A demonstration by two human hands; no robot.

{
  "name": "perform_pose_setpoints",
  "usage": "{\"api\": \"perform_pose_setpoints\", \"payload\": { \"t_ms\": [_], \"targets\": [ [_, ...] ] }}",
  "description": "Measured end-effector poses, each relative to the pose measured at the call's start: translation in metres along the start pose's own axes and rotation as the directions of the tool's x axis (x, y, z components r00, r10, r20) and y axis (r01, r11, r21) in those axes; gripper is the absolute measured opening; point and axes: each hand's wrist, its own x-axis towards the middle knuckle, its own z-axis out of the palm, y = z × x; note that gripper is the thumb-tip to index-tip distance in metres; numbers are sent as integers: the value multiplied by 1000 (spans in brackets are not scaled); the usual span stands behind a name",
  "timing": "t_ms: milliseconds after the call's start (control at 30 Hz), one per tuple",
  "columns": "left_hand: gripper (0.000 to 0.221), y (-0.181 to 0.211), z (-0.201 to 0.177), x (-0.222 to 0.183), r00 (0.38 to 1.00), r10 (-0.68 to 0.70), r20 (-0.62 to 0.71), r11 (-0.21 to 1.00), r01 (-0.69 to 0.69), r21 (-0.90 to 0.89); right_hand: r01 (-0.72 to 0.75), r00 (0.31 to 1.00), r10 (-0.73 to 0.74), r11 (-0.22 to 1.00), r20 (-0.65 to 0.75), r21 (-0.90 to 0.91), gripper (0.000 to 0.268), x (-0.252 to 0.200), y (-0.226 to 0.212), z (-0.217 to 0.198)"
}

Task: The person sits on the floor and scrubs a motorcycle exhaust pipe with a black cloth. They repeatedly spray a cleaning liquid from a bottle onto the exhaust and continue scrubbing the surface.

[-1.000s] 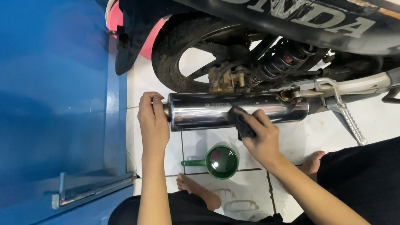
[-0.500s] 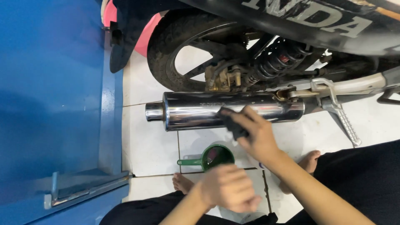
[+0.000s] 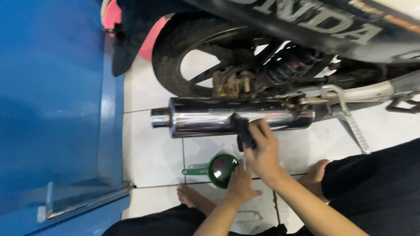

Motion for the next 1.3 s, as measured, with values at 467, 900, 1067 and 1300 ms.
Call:
{"api": "perform_pose_setpoints", "payload": {
  "t_ms": [467,900,1067,1300],
  "targets": [
    [105,35,36,19,854,115,-507,980,-181,-82,-41,999,44,995,31,-94,33,19,-19,-7],
    [72,32,36,62,770,408,-492,780,-573,-250,-5,985,21,996,173,-94,34,33,-33,-11],
    [63,13,21,67,717,469,-516,673,-668,-317,9,976,29,985,215,-171,38,50,-23,-27],
    [35,82,-42,-36,728,305,-614,514,-669,-537,137,863,-115,991,493,-8,68,71,-29,-54]
  ]
}}
